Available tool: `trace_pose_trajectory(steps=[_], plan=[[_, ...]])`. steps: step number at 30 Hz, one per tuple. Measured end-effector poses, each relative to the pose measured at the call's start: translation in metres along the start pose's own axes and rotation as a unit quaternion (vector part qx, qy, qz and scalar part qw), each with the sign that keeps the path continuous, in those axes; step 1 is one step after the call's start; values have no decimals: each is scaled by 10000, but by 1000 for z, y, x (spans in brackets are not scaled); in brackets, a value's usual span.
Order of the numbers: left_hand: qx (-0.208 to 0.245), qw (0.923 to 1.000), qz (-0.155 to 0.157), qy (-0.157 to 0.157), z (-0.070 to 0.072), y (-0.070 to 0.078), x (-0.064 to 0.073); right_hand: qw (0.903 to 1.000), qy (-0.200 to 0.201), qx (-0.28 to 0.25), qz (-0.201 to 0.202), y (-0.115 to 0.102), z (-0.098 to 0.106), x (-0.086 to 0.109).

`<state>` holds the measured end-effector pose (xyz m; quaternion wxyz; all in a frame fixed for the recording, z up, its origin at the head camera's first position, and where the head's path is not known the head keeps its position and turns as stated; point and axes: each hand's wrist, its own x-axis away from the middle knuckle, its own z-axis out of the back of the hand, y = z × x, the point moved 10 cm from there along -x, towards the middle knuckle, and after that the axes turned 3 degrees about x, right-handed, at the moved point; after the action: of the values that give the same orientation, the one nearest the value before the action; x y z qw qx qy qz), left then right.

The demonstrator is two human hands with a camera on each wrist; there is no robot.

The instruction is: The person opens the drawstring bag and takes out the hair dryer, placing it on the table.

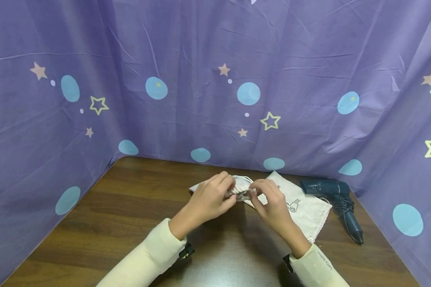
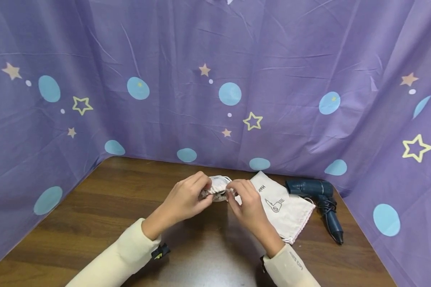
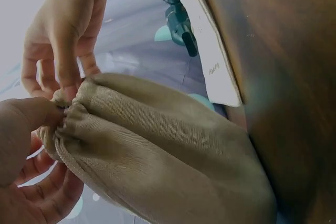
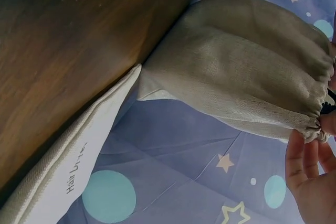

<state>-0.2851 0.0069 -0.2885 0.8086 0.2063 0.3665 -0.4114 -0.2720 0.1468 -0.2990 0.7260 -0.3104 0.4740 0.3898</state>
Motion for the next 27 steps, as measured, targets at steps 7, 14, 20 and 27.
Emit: trace_pose_trajectory(steps=[7, 14, 20, 27], plan=[[-18, 9997, -55, -222, -2, 3, -1, 10000, -4, -16, 41, -2, 0, -2], [344, 9985, 37, -414, 2, -2, -2, 9999, -92, 111, 67, -1, 0, -1], [449, 9982, 161, -355, 8, -8, -4, 9997, -180, 118, -79, 4, 2, 1], [527, 9976, 283, -346, 12, -14, -4, 9996, -213, 98, -147, 9, 3, 2]])
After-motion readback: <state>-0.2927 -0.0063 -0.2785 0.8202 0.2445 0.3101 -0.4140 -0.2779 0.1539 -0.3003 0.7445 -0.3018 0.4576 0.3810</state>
